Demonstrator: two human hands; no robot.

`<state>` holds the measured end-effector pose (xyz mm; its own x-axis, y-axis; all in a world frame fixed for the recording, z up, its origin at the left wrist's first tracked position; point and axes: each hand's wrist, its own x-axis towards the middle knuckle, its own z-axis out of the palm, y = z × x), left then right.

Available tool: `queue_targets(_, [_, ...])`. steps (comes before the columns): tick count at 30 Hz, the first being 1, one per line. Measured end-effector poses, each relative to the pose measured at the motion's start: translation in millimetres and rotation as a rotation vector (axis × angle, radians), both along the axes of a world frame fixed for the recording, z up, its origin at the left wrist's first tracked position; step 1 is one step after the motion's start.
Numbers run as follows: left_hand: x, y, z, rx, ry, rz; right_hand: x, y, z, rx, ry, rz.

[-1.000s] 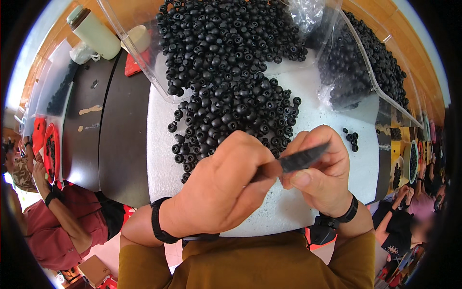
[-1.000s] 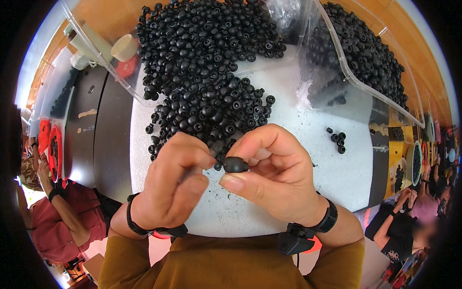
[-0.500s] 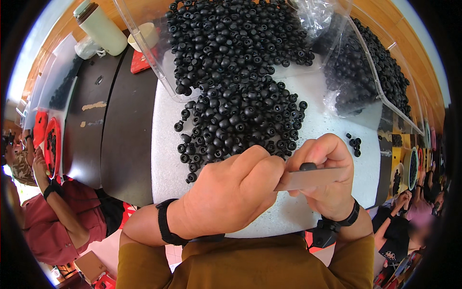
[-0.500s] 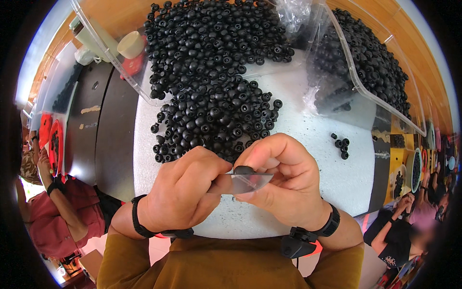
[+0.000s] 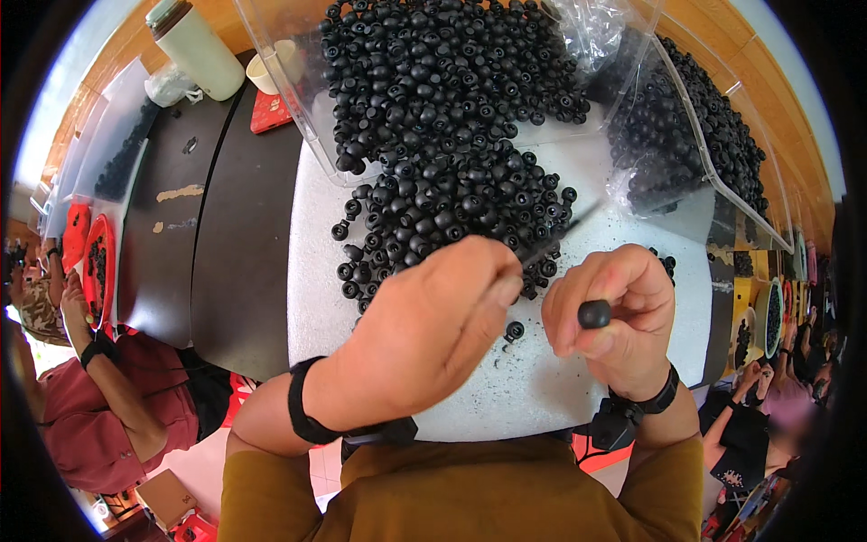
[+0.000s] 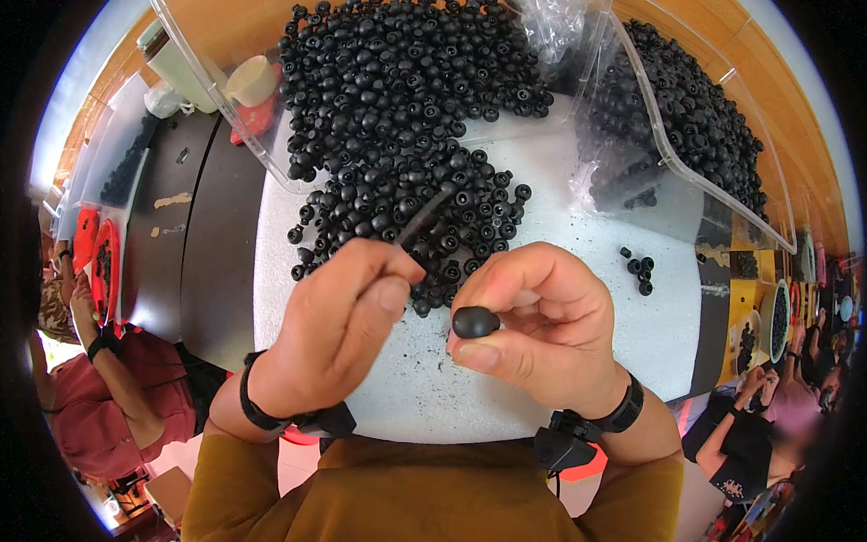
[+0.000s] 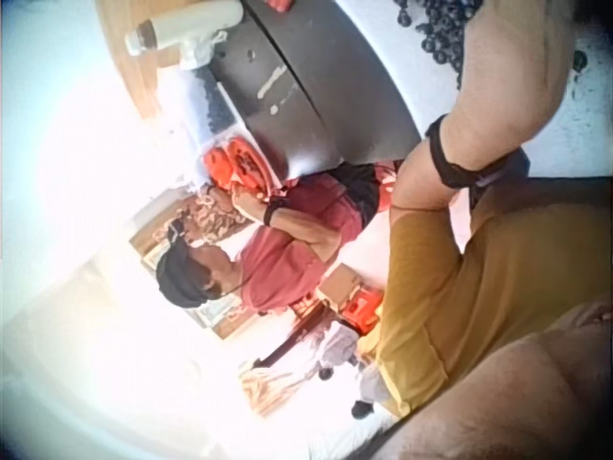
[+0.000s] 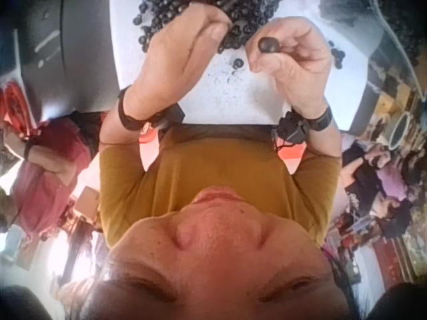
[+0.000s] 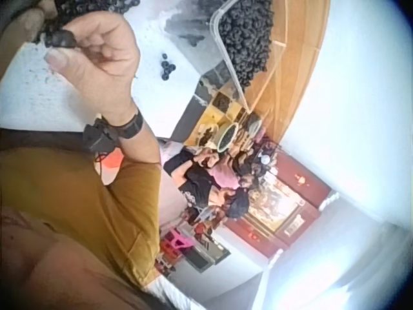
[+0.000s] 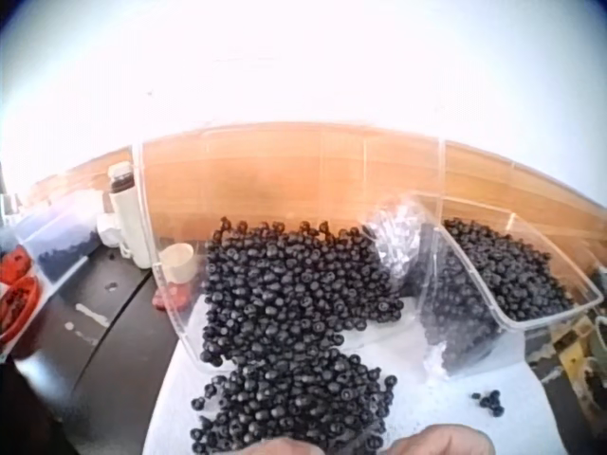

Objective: Trim or process small black rubber or plastic components using a hand-held knife.

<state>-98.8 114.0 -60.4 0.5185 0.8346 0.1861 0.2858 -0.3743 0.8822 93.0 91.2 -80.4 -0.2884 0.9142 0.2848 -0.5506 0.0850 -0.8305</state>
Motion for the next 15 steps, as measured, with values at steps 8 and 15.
queue_targets(8, [2.0, -1.8, -11.5, 0.2, -0.17, -0.068, -3.1, -1.7, -2.6, -0.022, -0.039, 0.024])
queue_targets(15, [3.5, -4.8, -14.9, 0.284, -0.111, -0.162, -1.1, -1.2, -5.9, -0.026, -0.062, 0.025])
